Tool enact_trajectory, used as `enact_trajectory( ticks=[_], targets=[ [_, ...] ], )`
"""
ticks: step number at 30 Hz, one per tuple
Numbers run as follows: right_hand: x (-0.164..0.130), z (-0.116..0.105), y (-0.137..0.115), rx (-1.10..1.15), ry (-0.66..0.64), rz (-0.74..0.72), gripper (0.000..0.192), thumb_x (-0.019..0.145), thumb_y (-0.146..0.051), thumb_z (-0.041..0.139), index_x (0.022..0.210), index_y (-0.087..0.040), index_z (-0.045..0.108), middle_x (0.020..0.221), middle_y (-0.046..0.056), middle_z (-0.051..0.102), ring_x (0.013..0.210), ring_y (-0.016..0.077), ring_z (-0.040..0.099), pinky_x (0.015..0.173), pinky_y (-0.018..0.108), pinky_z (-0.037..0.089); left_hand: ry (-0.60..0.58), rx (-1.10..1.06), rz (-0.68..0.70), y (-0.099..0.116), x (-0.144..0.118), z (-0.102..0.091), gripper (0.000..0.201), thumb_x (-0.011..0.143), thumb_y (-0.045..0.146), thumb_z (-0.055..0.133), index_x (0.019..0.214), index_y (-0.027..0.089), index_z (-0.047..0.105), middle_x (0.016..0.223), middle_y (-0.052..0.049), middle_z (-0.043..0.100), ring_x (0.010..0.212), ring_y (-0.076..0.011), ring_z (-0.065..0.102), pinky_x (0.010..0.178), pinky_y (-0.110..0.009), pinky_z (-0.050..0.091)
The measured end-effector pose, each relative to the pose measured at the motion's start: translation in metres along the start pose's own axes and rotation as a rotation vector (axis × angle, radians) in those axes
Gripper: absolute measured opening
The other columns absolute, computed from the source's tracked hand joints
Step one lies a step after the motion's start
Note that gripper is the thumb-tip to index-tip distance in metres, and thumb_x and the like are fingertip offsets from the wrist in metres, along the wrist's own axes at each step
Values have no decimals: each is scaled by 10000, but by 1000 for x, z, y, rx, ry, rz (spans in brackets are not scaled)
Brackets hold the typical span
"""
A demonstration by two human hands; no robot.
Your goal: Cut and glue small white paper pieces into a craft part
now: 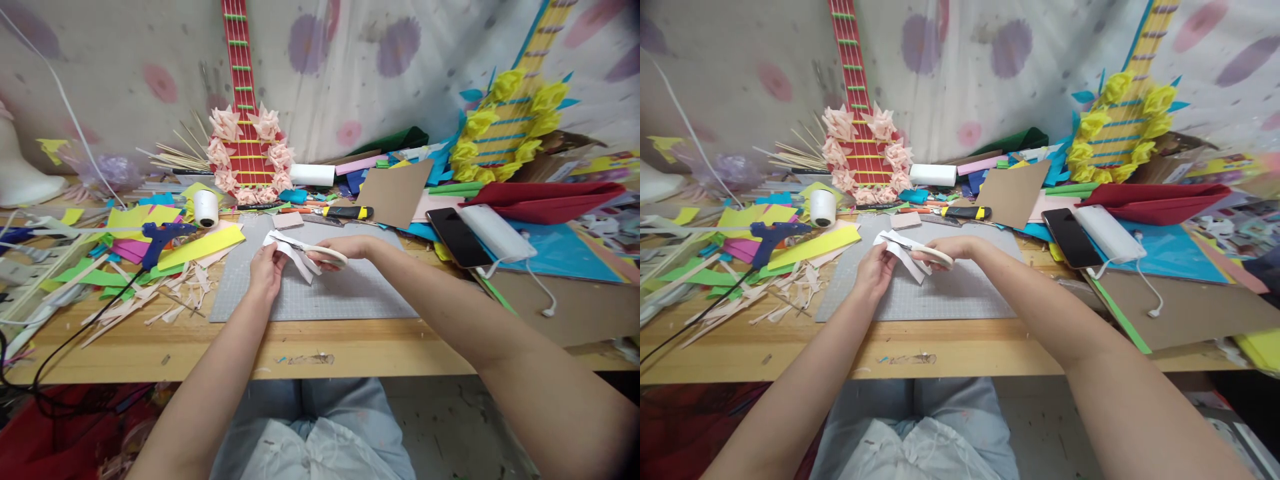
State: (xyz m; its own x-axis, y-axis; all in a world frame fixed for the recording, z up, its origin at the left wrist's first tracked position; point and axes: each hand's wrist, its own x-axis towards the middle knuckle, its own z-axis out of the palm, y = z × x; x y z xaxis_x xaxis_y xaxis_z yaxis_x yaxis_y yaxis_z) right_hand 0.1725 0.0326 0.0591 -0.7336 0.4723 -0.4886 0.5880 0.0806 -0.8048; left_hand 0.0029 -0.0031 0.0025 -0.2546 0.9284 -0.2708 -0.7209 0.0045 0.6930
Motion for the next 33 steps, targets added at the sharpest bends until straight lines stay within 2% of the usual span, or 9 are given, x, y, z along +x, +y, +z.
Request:
enact_trajectory(
  ticks=[13, 23, 33],
  targets=[
    [8, 1, -4, 12, 23, -38, 462, 689, -602, 510, 667, -149, 424, 515, -48, 424, 439, 48, 390, 414, 182, 317, -27, 14, 3, -1, -2, 1, 69, 627, 119, 603, 672, 126, 551, 643, 6, 589, 586, -70, 548, 604, -206, 473],
    [11, 1, -1, 16, 61, -33, 476, 665, -609, 534, 674, -144, 436, 525, -48, 422, 434, 41, 382, 412, 181, 315, -3, 15, 0, 1, -3, 2, 62, 632, 111, 597, 649, 130, 541, 620, 12, 576, 573, -68, 541, 597, -203, 465],
    [14, -1, 6, 16, 17, -97, 462, 682, -592, 530, 669, -138, 448, 503, -52, 405, 423, 39, 368, 404, 177, 305, 13, 11, 17, 0, -3, 2, 64, 624, 110, 600, 650, 131, 545, 619, 14, 570, 560, -64, 535, 578, -189, 467]
  ],
)
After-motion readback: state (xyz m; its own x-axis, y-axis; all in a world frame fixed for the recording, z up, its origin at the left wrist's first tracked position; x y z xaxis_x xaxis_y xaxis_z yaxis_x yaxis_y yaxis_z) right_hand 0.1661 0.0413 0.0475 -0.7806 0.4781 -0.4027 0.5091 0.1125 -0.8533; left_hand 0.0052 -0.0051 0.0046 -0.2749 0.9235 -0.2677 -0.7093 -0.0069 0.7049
